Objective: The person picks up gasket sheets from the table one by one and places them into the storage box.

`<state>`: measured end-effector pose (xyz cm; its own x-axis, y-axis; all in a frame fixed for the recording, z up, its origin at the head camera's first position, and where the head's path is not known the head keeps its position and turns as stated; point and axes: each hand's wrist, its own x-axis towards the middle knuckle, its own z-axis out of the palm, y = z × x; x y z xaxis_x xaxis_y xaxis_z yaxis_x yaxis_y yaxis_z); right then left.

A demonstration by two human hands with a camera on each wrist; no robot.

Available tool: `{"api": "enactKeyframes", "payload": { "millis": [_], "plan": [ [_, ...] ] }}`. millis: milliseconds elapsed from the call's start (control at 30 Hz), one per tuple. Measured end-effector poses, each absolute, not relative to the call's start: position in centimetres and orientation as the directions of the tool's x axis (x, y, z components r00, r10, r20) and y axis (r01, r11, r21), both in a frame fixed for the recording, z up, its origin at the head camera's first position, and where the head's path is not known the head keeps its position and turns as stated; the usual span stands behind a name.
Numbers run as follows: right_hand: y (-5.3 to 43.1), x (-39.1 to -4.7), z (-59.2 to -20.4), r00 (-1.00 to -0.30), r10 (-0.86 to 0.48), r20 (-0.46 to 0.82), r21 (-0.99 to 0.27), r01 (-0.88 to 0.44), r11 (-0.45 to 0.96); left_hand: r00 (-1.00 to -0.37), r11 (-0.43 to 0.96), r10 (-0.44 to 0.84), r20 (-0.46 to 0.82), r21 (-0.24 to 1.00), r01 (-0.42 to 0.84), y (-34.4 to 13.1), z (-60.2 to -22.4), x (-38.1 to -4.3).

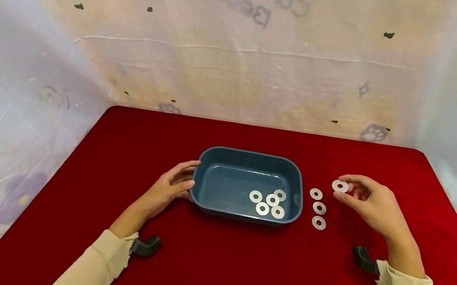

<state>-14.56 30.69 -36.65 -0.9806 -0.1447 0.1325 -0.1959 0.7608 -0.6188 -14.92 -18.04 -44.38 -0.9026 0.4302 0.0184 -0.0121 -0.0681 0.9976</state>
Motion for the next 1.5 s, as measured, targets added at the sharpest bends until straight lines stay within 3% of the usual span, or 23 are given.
{"api": "enactKeyframes", "payload": {
  "millis": [1500],
  "plan": [
    [28.9,-14.1,-35.9,-0.967,-0.186,0.174,-0.624,-0.254,0.739,-0.904,-0.058,0.426,0.017,0.998,-0.009,-18.0,-44.4,-14.9]
  ]
}}
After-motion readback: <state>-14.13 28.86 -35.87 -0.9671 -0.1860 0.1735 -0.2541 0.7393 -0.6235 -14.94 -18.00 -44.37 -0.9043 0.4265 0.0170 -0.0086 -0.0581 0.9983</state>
